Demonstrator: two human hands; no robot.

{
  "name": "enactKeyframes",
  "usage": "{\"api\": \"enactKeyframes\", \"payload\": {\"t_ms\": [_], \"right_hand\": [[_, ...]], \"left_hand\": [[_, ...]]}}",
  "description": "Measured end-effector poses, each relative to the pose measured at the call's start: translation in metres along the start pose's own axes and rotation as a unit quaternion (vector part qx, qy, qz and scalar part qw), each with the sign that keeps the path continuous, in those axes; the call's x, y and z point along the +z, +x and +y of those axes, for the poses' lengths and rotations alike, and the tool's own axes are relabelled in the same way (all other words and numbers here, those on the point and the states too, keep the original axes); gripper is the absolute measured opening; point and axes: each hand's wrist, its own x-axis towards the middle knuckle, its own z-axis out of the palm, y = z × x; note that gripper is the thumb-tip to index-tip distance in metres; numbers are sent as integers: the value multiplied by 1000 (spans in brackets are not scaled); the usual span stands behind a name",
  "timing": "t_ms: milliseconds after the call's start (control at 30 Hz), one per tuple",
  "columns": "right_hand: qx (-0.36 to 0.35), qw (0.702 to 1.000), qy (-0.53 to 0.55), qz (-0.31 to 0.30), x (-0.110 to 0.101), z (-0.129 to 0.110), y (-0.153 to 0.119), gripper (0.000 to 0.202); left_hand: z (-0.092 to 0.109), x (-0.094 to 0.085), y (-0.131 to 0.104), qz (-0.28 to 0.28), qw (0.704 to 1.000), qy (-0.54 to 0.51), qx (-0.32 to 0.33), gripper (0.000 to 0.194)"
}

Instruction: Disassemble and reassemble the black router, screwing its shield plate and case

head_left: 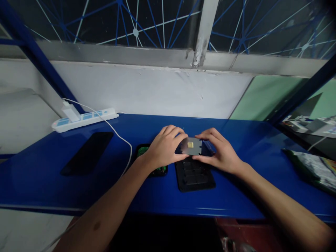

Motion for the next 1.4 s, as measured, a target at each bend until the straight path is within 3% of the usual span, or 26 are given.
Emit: {"api": "enactKeyframes", "payload": {"t_ms": [233,433,667,833,1100,1400], "right_hand": [[-18,1000,20,1,4,-7,1,64],[18,998,51,-18,5,2,0,91],[-4,995,95,-25,9,-6,1,54],[-3,995,102,-13,8,-10,1,65],[-17,997,71,6,5,-8,2,57],[8,1000,-22,-5,1,8,0,51]], "left_hand": [[15,-2,4,21,999,-44,5,43],[21,-6,6,70,992,-104,-16,51],[32,-7,4,75,986,-150,16,54],[29,-7,3,76,985,-156,1,57],[27,-5,3,73,983,-169,1,60],[11,-7,2,75,993,-91,-11,50]]}}
